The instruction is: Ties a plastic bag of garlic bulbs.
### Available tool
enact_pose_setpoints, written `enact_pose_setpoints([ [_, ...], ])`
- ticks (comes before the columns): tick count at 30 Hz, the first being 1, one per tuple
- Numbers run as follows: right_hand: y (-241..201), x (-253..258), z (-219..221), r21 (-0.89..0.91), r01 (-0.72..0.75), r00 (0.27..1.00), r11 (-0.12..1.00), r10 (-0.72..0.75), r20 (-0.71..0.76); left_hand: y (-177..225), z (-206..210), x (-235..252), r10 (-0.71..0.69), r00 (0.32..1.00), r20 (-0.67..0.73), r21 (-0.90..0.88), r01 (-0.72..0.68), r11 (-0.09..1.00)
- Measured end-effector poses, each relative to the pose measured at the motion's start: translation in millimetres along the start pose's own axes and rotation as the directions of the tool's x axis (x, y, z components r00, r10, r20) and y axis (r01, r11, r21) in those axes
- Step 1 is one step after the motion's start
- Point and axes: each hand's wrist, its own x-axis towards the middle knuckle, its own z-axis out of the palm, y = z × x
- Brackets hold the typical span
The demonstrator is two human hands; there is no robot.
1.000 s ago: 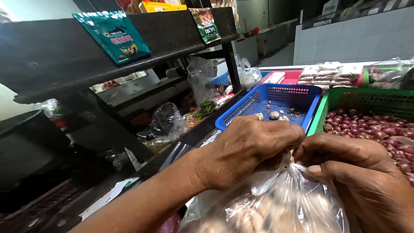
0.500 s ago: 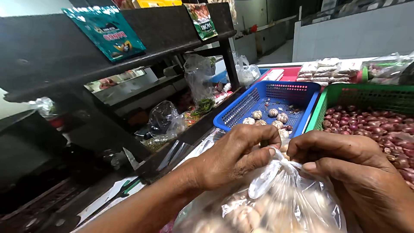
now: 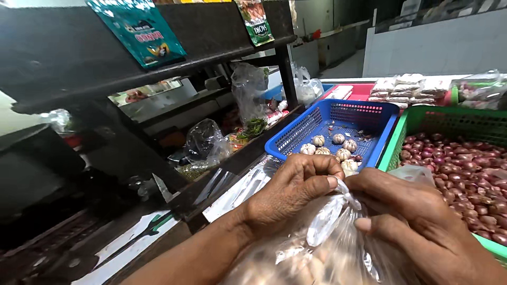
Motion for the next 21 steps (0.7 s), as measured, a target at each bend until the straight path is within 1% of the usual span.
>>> enact_pose_setpoints([
  [2,-1,0,4,-0.056,-0.001,1.0,0.998,0.0,-0.013,-3,1,-1,0.021,1.0,-0.004,-0.024,-0.021,0.999],
  [3,0,0,5,-0.039,-0.005,1.0,0.999,0.004,-0.023,-3,1,-2,0.023,1.0,0.004,-0.02,-0.023,1.0],
  [6,1,-2,3,0.108,-0.062,0.997,0.992,0.067,-0.043,-2,1,-1,0.004,0.999,0.034,0.041,-0.005,0.999],
  [8,1,-3,3,0.165,-0.095,0.993,0.982,0.105,-0.053,3,-1,-1,-0.005,0.996,0.084,0.148,-0.008,0.989],
  [10,1,-4,2,0.181,-0.108,0.991,0.978,0.12,-0.058,9,-2,1,0.028,0.99,0.138,0.342,-0.074,0.937],
  [11,1,-4,1,0.18,-0.11,0.991,0.978,0.122,-0.055,12,-4,2,0.062,0.983,0.173,0.473,-0.138,0.87],
  [12,1,-4,1,0.174,-0.109,0.992,0.979,0.12,-0.051,15,-4,2,0.099,0.972,0.212,0.624,-0.213,0.752],
  [13,1,-4,1,0.167,-0.108,0.992,0.98,0.118,-0.05,18,-4,2,0.126,0.959,0.254,0.754,-0.278,0.595],
  [14,1,-3,1,0.161,-0.107,0.992,0.981,0.117,-0.051,18,-3,3,0.158,0.944,0.29,0.83,-0.331,0.449],
  [15,1,-3,1,0.154,-0.099,0.993,0.983,0.108,-0.052,18,-2,5,0.188,0.929,0.318,0.866,-0.365,0.341],
  [16,1,-3,2,0.146,-0.09,0.993,0.985,0.1,-0.058,19,-1,6,0.206,0.921,0.332,0.875,-0.382,0.297],
  [17,1,-3,2,0.143,-0.081,0.994,0.986,0.091,-0.063,19,-2,8,0.213,0.917,0.338,0.869,-0.391,0.304],
  [18,0,-3,2,0.143,-0.074,0.994,0.987,0.085,-0.069,19,-3,9,0.218,0.915,0.34,0.855,-0.397,0.334],
  [19,0,-3,2,0.14,-0.07,0.994,0.988,0.082,-0.075,18,-4,9,0.222,0.915,0.337,0.833,-0.399,0.383],
  [21,0,-3,2,0.137,-0.069,0.993,0.988,0.08,-0.081,12,-5,9,0.254,0.917,0.308,0.761,-0.398,0.512],
])
